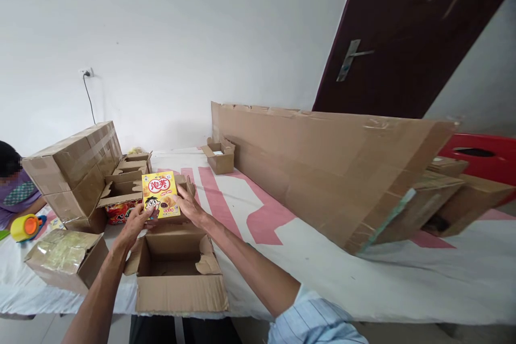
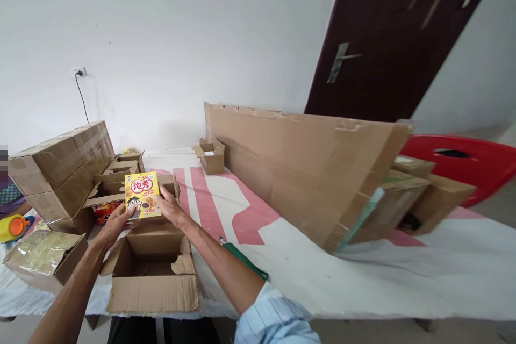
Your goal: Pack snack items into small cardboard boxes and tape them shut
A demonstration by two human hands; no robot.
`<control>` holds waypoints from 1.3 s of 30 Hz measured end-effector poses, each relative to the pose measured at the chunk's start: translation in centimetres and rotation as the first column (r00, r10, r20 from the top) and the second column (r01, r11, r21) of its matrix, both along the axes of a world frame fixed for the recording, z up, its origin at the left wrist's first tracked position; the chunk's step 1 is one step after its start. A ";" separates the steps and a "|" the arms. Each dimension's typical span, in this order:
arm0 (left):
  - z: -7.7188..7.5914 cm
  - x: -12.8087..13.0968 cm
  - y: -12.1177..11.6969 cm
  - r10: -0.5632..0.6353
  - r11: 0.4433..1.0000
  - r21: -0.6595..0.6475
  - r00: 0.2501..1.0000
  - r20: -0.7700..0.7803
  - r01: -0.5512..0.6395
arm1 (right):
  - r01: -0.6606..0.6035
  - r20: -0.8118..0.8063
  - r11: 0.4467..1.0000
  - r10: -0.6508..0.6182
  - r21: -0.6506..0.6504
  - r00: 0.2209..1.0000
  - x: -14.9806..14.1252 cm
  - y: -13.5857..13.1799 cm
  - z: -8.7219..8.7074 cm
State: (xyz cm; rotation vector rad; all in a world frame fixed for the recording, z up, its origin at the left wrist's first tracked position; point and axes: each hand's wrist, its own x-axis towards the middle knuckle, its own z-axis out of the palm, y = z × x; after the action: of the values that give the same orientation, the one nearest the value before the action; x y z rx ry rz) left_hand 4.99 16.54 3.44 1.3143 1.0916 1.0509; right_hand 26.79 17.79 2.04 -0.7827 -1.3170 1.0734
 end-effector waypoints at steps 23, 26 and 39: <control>-2.0 -1.6 -6.9 -0.055 0.870 0.257 0.599 -0.799 0.422 | 0.422 -0.507 0.905 -0.387 -0.049 0.770 9.9 -6.6 -4.4; -2.6 -0.3 -7.3 -0.014 0.868 0.286 0.596 -0.803 0.406 | 0.450 -0.511 0.887 -0.435 -0.103 0.741 11.1 -6.1 -6.6; -3.8 -1.9 0.3 0.258 0.958 0.256 0.778 -0.572 -0.129 | 0.416 -0.528 0.868 -0.496 -0.273 0.690 11.8 -5.2 -10.7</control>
State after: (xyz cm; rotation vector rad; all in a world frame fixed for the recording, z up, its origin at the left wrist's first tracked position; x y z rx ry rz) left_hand 3.05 16.88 -0.33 1.8035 1.6612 0.9263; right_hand 38.58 12.55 -8.67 -0.7428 -0.4784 0.8892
